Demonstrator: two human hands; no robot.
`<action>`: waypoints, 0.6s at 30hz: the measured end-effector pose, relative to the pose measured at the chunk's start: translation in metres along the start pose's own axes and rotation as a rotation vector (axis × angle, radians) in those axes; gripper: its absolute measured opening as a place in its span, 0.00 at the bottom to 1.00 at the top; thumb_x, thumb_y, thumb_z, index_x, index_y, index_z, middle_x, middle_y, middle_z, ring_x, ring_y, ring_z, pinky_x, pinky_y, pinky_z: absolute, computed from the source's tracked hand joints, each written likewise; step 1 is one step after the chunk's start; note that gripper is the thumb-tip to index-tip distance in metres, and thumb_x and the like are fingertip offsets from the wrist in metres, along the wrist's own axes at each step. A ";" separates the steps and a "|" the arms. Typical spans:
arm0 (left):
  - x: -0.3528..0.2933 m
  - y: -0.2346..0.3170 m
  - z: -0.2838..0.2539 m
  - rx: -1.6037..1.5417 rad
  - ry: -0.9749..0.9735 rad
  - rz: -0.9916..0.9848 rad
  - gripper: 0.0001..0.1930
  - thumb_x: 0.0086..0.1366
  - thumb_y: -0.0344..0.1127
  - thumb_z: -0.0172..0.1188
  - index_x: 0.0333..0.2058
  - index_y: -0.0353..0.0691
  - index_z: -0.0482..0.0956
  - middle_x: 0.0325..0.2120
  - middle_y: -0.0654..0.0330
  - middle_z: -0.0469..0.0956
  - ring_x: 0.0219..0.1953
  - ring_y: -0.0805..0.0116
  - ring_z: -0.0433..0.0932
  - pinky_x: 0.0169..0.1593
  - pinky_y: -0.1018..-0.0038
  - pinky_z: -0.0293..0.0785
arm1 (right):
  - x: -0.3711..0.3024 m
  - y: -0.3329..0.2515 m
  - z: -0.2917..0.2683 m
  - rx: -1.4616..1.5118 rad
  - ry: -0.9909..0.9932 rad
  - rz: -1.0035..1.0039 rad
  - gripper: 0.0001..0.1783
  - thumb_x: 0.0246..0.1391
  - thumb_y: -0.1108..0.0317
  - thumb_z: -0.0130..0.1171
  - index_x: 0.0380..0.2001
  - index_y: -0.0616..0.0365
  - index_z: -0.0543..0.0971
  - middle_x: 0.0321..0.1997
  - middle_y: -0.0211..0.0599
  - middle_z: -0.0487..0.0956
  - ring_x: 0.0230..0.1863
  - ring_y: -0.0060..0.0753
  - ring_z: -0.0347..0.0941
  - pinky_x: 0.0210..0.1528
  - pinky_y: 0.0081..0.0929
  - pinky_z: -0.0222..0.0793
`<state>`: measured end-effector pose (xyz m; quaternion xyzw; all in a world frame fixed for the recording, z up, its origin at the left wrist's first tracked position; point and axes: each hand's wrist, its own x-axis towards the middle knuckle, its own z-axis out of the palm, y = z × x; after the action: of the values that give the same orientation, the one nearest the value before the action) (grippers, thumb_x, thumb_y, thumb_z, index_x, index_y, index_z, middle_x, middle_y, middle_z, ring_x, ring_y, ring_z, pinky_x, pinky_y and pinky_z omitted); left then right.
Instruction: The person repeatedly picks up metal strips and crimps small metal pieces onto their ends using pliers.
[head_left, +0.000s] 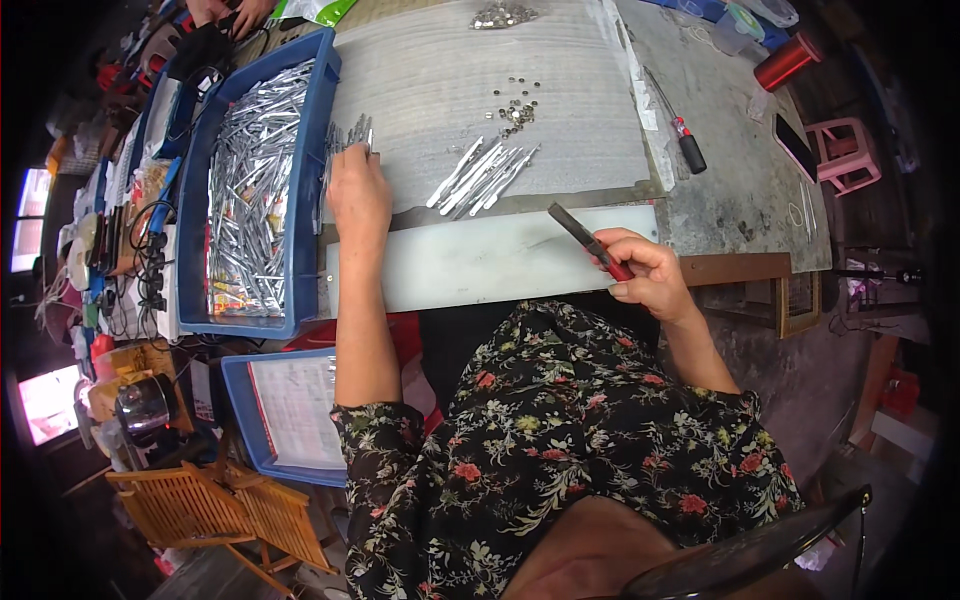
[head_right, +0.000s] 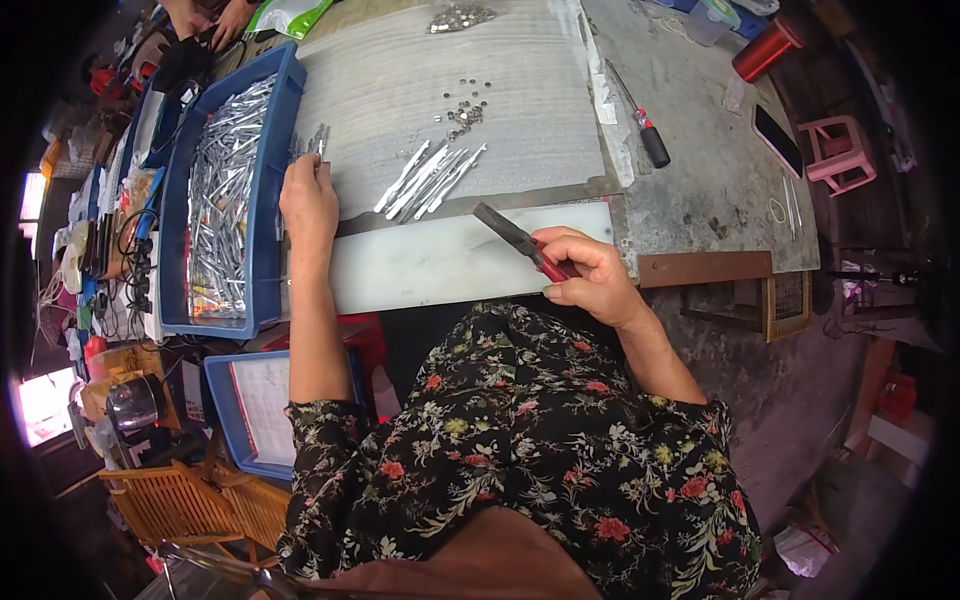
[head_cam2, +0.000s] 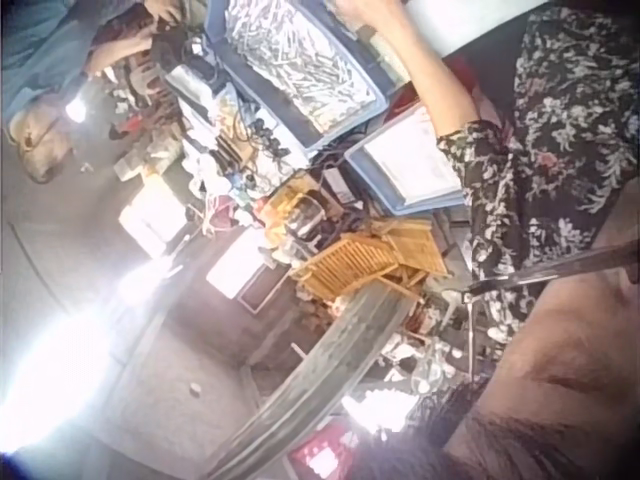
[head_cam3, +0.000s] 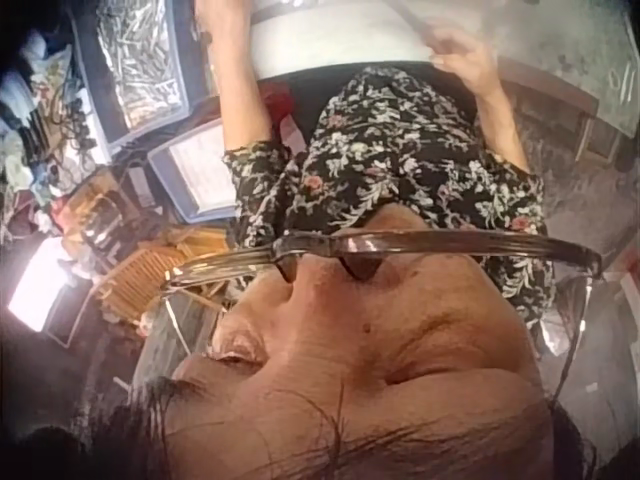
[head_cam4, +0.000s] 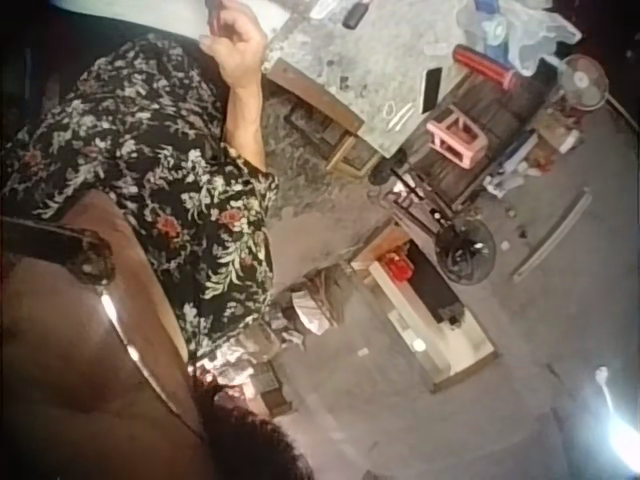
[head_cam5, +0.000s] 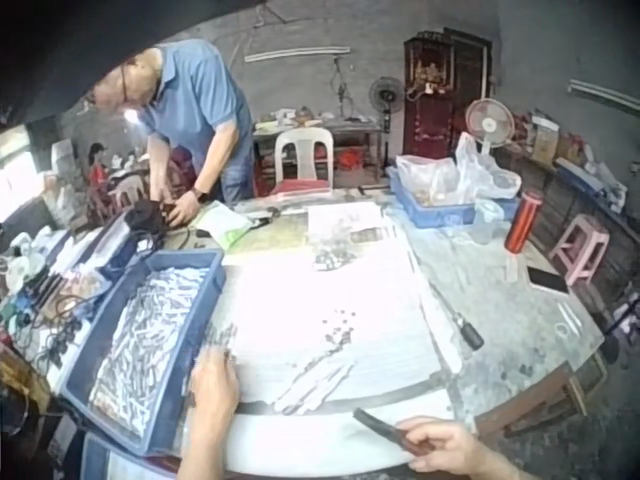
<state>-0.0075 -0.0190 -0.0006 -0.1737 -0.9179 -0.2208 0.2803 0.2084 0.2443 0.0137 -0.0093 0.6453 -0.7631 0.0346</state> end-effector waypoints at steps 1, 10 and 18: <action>-0.002 0.009 -0.002 -0.010 -0.005 0.006 0.07 0.55 0.29 0.52 0.31 0.33 0.71 0.25 0.53 0.74 0.27 0.58 0.74 0.31 0.66 0.68 | -0.001 -0.001 0.000 0.005 0.008 0.018 0.13 0.31 0.80 0.53 0.28 0.67 0.72 0.46 0.40 0.65 0.38 0.20 0.62 0.39 0.16 0.59; -0.053 0.075 -0.016 -1.119 -0.339 -0.417 0.11 0.62 0.32 0.47 0.39 0.32 0.70 0.20 0.65 0.69 0.22 0.81 0.64 0.25 0.85 0.62 | 0.001 -0.007 0.004 -0.242 -0.011 -0.082 0.13 0.29 0.77 0.56 0.26 0.64 0.72 0.45 0.40 0.67 0.38 0.23 0.64 0.41 0.19 0.59; -0.069 0.110 -0.031 -1.354 -0.455 -0.493 0.13 0.60 0.29 0.49 0.42 0.29 0.69 0.21 0.63 0.69 0.20 0.80 0.65 0.23 0.85 0.62 | 0.001 -0.016 0.007 -0.387 0.008 -0.132 0.13 0.29 0.76 0.58 0.26 0.63 0.72 0.43 0.40 0.69 0.39 0.27 0.65 0.42 0.21 0.60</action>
<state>0.1090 0.0440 0.0154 -0.1389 -0.6294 -0.7514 -0.1415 0.2067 0.2395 0.0307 -0.0549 0.7782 -0.6253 -0.0203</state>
